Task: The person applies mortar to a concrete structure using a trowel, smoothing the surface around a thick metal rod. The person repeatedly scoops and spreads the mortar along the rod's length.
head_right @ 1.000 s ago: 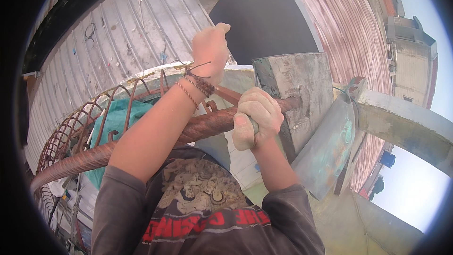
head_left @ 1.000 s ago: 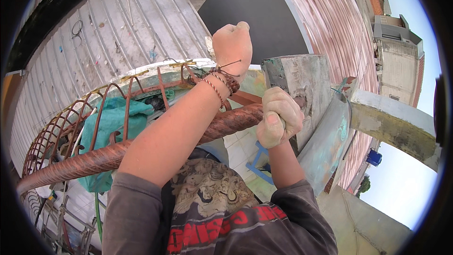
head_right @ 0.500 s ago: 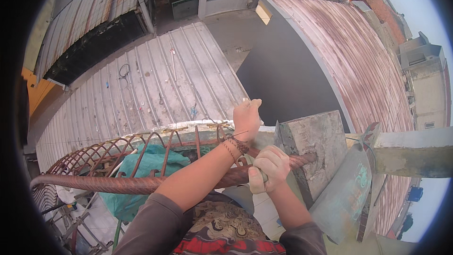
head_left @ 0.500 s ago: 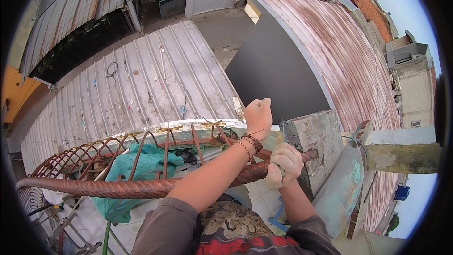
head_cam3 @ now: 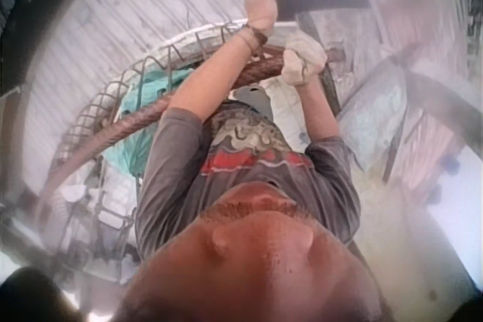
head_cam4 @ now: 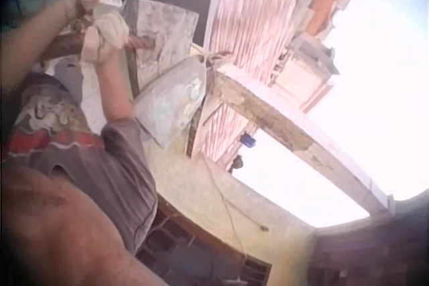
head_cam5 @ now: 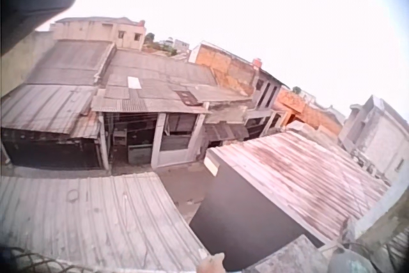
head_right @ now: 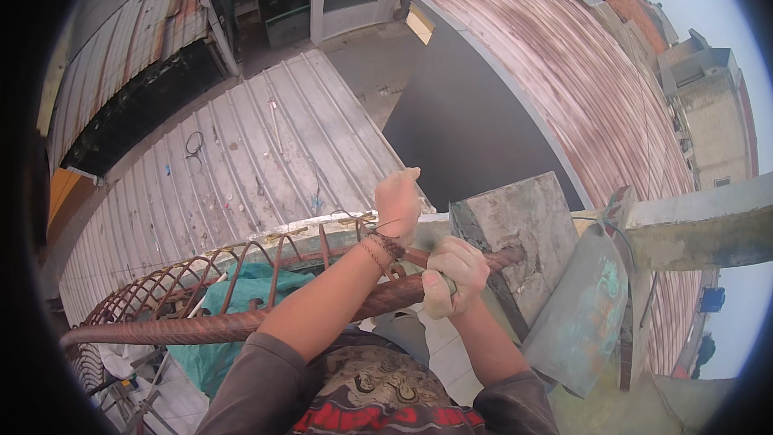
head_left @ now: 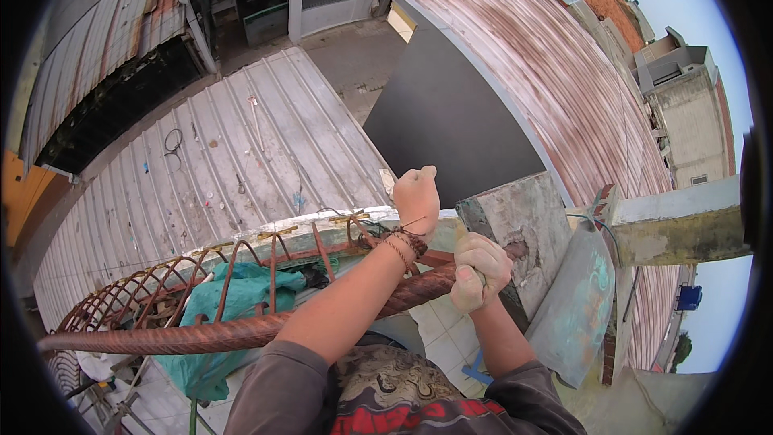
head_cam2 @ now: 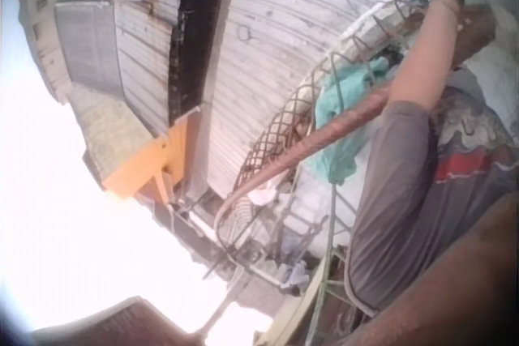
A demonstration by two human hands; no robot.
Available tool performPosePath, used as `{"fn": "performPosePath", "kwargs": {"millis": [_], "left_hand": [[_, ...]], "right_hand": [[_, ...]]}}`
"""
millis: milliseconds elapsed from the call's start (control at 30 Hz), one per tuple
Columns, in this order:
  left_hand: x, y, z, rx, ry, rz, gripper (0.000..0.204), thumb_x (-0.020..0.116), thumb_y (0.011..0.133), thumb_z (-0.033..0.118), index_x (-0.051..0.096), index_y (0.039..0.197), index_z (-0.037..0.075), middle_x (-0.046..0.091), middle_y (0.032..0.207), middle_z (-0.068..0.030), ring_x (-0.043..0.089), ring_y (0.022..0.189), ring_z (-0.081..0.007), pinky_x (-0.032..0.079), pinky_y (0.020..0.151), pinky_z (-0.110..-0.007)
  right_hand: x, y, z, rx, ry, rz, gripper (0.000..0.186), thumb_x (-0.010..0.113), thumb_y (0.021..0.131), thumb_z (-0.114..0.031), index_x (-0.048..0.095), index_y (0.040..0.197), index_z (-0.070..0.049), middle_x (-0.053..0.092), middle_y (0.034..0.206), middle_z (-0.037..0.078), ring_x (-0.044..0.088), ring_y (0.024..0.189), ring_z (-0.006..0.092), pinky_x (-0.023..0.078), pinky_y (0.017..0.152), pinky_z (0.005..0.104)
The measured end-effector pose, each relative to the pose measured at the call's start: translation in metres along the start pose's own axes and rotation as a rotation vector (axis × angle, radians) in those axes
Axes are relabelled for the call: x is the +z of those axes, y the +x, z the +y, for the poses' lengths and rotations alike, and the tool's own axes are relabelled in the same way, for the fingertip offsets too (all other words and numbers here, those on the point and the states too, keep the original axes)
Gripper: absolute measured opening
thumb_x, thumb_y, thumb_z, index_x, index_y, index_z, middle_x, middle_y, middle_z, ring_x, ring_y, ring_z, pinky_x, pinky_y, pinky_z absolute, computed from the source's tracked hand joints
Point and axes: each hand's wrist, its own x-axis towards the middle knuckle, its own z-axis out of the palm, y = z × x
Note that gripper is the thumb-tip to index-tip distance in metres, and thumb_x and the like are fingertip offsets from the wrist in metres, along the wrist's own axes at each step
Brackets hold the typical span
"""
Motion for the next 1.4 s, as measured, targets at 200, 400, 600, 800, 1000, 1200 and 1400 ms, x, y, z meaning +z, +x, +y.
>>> {"fn": "performPosePath", "kwargs": {"millis": [200,400,600,800,1000,1200,1400], "left_hand": [[-0.002,0.007,-0.014,-0.014,-0.007,-0.089,0.04,0.062,0.085,0.023,0.044,0.06,-0.003,0.039,0.056,-0.0036,0.036,0.058,-0.0147,0.036,0.057,-0.036],[0.0,-0.005,0.003,0.03,0.087,-0.098,0.031,0.063,0.085,0.022,0.054,0.069,-0.003,0.051,0.064,-0.005,0.048,0.062,-0.0156,0.044,0.063,-0.035],[0.006,-0.026,-0.003,0.361,0.69,-0.424,0.045,0.067,0.083,0.032,0.053,0.109,-0.002,0.063,0.085,-0.0129,0.06,0.079,-0.0265,0.047,0.075,-0.037],[0.002,-0.038,-0.002,-0.272,0.312,-0.998,0.075,0.063,0.092,0.036,0.025,0.147,0.0,0.037,0.149,-0.0112,0.032,0.14,-0.0231,0.028,0.111,-0.04],[0.003,-0.034,-0.012,-0.386,-0.113,-1.019,0.076,0.059,0.094,0.027,0.016,0.151,-0.001,0.032,0.148,-0.0176,0.031,0.14,-0.0315,0.027,0.117,-0.043],[0.001,-0.04,-0.006,-0.479,-0.218,-0.943,0.064,0.057,0.095,0.024,0.026,0.14,-0.009,0.033,0.145,-0.0264,0.03,0.14,-0.0383,0.028,0.118,-0.049],[0.006,-0.123,-0.026,0.392,0.336,-0.756,0.035,0.06,0.096,0.018,0.053,0.119,-0.007,0.061,0.108,-0.0149,0.061,0.098,-0.019,0.05,0.087,-0.033]], "right_hand": [[-0.007,-0.007,0.006,0.107,-0.029,-0.01,0.019,0.056,0.068,-0.013,0.05,0.059,0.002,0.048,0.055,0.011,0.047,0.047,0.0198,0.038,0.046,0.0317],[-0.058,0.007,-0.057,0.228,0.366,0.278,0.016,0.058,0.073,-0.012,0.052,0.062,-0.001,0.051,0.059,0.01,0.047,0.052,0.0182,0.038,0.05,0.033],[-0.128,-0.024,-0.109,0.296,0.415,0.385,0.015,0.059,0.088,-0.007,0.049,0.078,-0.004,0.05,0.068,0.006,0.05,0.064,0.0166,0.041,0.059,0.0307],[-0.15,-0.096,-0.161,0.669,0.13,0.388,0.018,0.061,0.094,-0.013,0.056,0.083,0.0,0.054,0.071,0.004,0.05,0.066,0.0122,0.04,0.061,0.0262],[-0.162,-0.176,-0.186,0.957,-0.375,0.305,0.032,0.062,0.097,-0.028,0.063,0.083,0.001,0.06,0.082,0.006,0.053,0.073,0.0134,0.044,0.067,0.0288],[-0.172,-0.244,-0.199,1.387,-0.827,0.31,0.049,0.062,0.093,-0.045,0.068,0.096,0.003,0.065,0.084,0.011,0.061,0.075,0.0161,0.048,0.067,0.0312],[-0.193,-0.288,-0.218,1.707,-0.546,0.674,0.053,0.067,0.089,-0.046,0.068,0.099,0.005,0.069,0.073,0.013,0.061,0.057,0.0141,0.053,0.051,0.0271]]}}
